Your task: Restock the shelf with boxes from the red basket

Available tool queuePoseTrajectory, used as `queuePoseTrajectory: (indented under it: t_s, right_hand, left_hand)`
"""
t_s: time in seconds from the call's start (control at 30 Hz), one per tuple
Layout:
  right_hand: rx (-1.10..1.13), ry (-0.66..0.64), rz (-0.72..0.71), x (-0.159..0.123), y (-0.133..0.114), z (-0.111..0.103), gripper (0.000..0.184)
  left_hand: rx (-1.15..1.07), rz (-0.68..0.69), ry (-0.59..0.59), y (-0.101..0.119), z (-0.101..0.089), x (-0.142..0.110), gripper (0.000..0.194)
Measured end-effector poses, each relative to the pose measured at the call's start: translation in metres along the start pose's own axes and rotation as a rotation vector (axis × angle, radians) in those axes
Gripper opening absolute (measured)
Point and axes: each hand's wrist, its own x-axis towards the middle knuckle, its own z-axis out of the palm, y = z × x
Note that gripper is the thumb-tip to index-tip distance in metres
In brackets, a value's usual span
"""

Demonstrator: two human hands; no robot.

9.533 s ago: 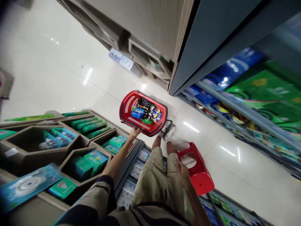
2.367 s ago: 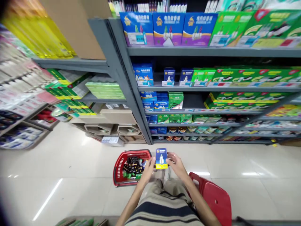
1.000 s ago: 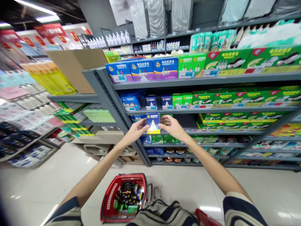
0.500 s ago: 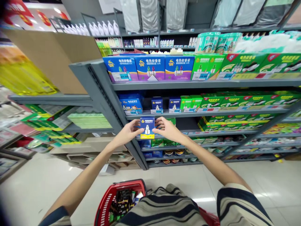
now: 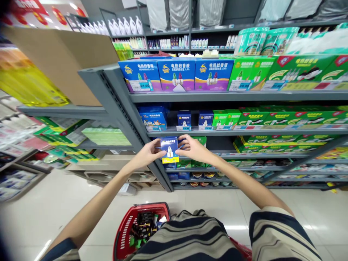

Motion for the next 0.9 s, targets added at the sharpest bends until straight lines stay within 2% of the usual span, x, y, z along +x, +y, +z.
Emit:
queuePoseTrajectory:
  t_s: [0.1, 0.23, 0.4, 0.5, 0.6, 0.7, 0.8, 0.9]
  right_hand:
    - [0.02, 0.018, -0.019, -0.001, -0.01, -0.014, 0.089]
    - [-0.01, 0.061, -0.041, -0.005, -0.033, -0.044, 0.079]
    - [-0.096, 0.235, -0.124, -0.016, -0.058, -0.092, 0.079]
    - [-0.147, 0.308, -0.142, -0.019, -0.07, -0.112, 0.08]
    - [-0.207, 0.33, -0.173, -0.008, -0.08, -0.116, 0.081]
    - [-0.261, 0.277, -0.205, 0.014, -0.085, -0.109, 0.082]
    - [-0.303, 0.232, -0.233, 0.03, -0.086, -0.101, 0.082]
    - [-0.352, 0.199, -0.268, 0.034, -0.085, -0.096, 0.081]
  left_hand:
    - [0.066, 0.038, -0.015, 0.016, 0.005, 0.014, 0.081]
    - [0.066, 0.129, -0.062, 0.042, 0.014, 0.04, 0.078]
    - [0.064, 0.253, 0.092, 0.073, 0.011, 0.081, 0.066]
    - [0.045, 0.272, 0.091, 0.088, 0.003, 0.097, 0.07]
    - [0.078, 0.322, 0.047, 0.102, 0.002, 0.106, 0.069]
    - [0.176, 0.389, 0.052, 0.11, 0.008, 0.109, 0.065]
    - [0.232, 0.425, 0.059, 0.111, 0.012, 0.106, 0.064]
    - [0.242, 0.45, 0.053, 0.107, 0.008, 0.094, 0.07]
